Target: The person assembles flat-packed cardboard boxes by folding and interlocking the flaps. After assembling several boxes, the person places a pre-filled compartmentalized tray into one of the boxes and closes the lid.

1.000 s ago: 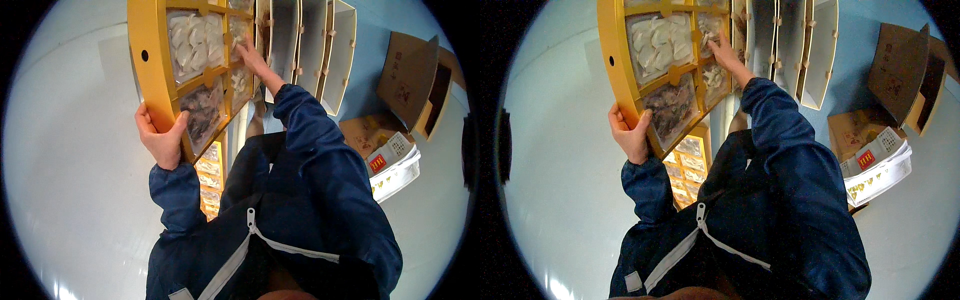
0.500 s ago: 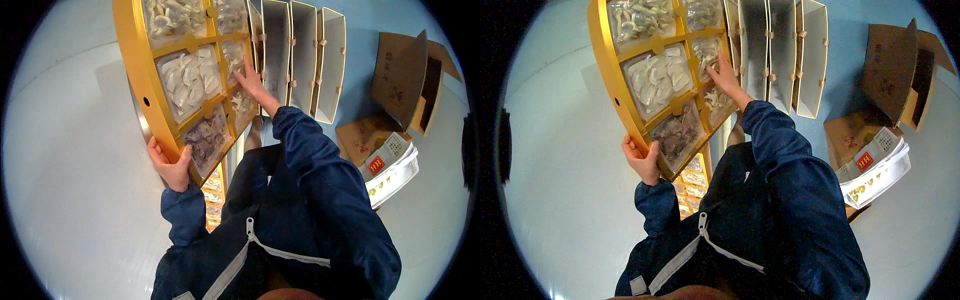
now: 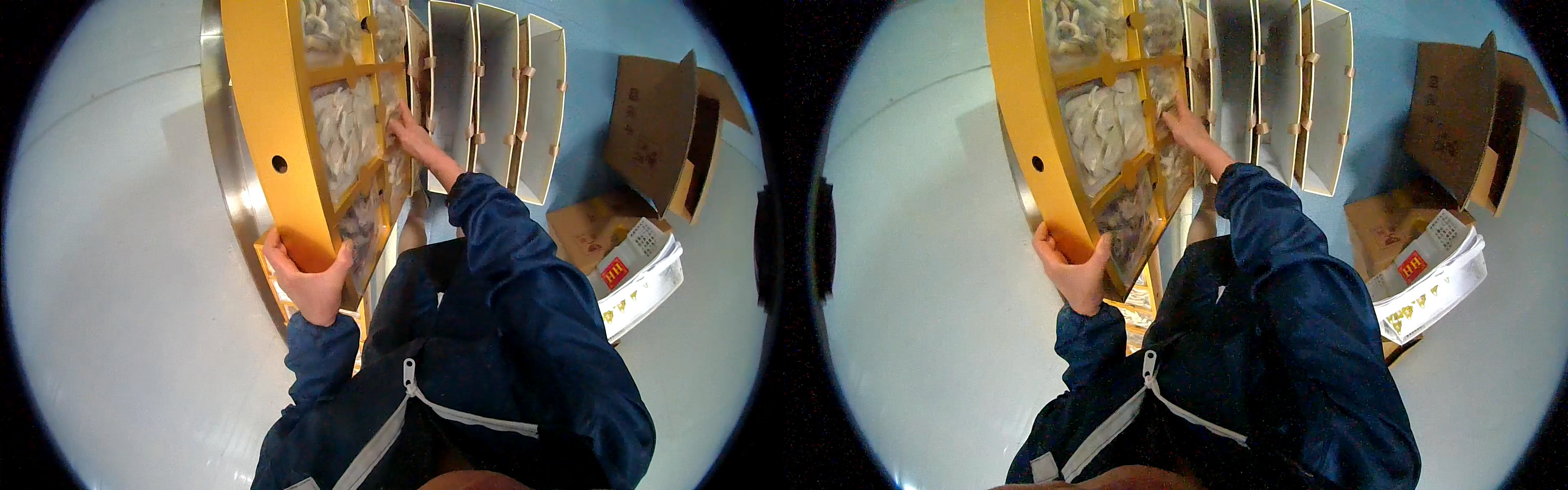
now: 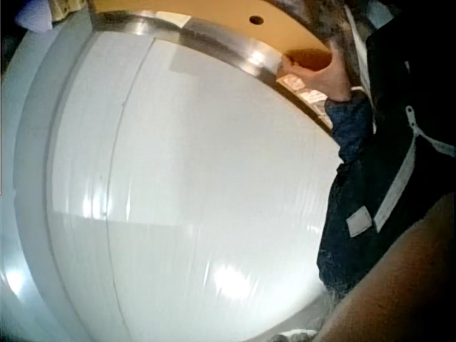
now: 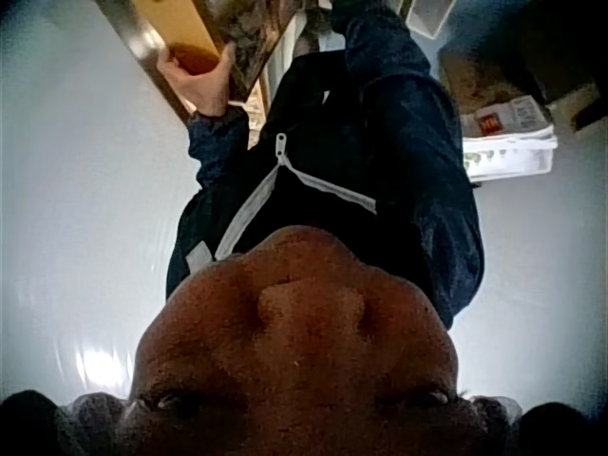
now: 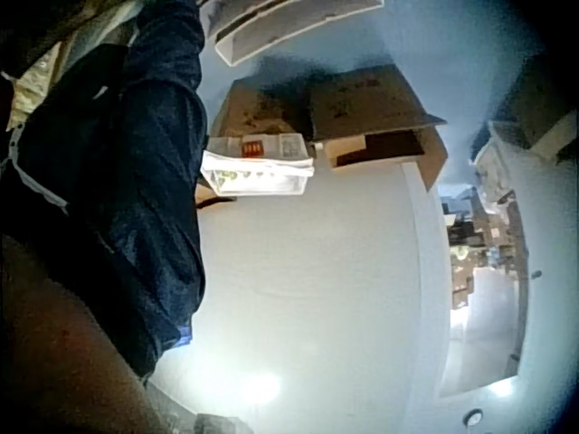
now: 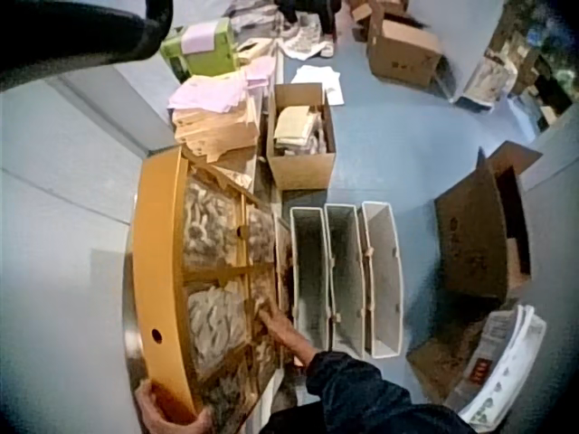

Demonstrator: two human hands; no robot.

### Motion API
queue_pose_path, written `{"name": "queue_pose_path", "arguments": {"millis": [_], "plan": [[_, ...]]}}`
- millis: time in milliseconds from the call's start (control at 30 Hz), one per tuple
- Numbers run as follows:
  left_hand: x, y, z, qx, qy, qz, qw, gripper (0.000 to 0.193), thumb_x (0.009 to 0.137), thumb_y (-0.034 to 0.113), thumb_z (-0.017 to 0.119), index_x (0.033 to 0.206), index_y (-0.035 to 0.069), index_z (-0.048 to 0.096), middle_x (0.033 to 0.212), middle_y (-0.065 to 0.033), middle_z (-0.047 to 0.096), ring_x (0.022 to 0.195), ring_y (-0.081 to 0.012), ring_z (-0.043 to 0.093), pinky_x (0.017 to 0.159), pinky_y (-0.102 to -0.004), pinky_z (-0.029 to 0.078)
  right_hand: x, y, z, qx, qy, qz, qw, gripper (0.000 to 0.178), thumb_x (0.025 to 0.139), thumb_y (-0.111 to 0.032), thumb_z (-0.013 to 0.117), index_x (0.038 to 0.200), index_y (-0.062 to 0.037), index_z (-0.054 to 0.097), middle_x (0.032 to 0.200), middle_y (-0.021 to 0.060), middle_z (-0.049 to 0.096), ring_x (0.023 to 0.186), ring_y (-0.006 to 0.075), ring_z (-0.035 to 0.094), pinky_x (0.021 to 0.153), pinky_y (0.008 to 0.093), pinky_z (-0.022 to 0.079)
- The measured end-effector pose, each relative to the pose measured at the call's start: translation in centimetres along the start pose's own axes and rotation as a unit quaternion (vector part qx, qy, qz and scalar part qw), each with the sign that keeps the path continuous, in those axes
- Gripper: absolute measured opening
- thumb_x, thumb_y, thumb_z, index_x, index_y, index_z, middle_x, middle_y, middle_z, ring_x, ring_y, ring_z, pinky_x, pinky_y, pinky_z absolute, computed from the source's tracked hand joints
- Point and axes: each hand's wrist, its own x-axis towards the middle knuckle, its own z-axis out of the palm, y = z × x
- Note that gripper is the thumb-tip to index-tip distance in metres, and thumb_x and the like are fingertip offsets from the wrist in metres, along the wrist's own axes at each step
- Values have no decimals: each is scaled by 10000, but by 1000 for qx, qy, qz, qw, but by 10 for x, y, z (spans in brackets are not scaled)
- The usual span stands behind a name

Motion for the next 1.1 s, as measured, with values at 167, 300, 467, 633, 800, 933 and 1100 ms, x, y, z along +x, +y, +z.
{"name": "queue_pose_path", "arguments": {"millis": [167,300,467,633,800,933,1100], "plan": [[-7,-12,1,-36,-1,-17,999,810,579,147,780,1234,56,312,1098,-143,465,1044,-250,493,957,-341,387,-8,7,4,45,37,-40,997,703,856,-303,459,1427,-48,140,1429,188,287,1231,286,393,998,303,306],[-6,-13,5,-42,11,-40,998,830,579,155,783,1246,61,297,1122,-147,461,1080,-249,475,977,-343,369,10,-36,-33,119,121,-42,985,697,845,-287,457,1423,-43,154,1431,175,284,1305,282,303,1040,311,256],[-8,-18,4,-54,-9,-37,998,797,628,72,754,1269,27,284,1182,-143,455,1121,-235,458,976,-354,368,113,-46,-80,127,244,-141,951,587,853,-268,421,1369,-28,281,1329,245,396,1228,371,382,1002,374,312],[-7,-22,8,-97,-41,-44,993,848,610,115,772,1278,30,257,1182,-148,457,1111,-246,466,973,-362,375,196,-47,-104,39,175,-149,972,526,877,-342,391,1330,-74,380,1333,188,424,1224,338,394,977,348,331],[-15,-23,15,-57,-43,-66,995,939,528,50,786,1281,21,225,1186,-161,430,1110,-265,455,982,-376,370,202,-42,-97,-204,203,-220,932,347,869,-268,353,1028,-41,563,1111,183,555,994,417,495,833,459,413],[-16,-18,16,-4,-54,-48,997,960,527,30,775,1291,24,193,1195,-174,408,1124,-279,437,991,-389,362,189,-72,-103,-298,163,-194,920,212,844,-180,432,914,-48,582,953,184,591,908,398,551,773,442,448],[-4,-27,14,-17,-83,-29,996,930,560,93,777,1286,16,201,1190,-172,409,1117,-276,440,993,-387,358,238,-25,-161,-487,104,-384,777,83,786,-115,527,820,-44,553,883,192,581,859,377,562,675,413,470]]}}
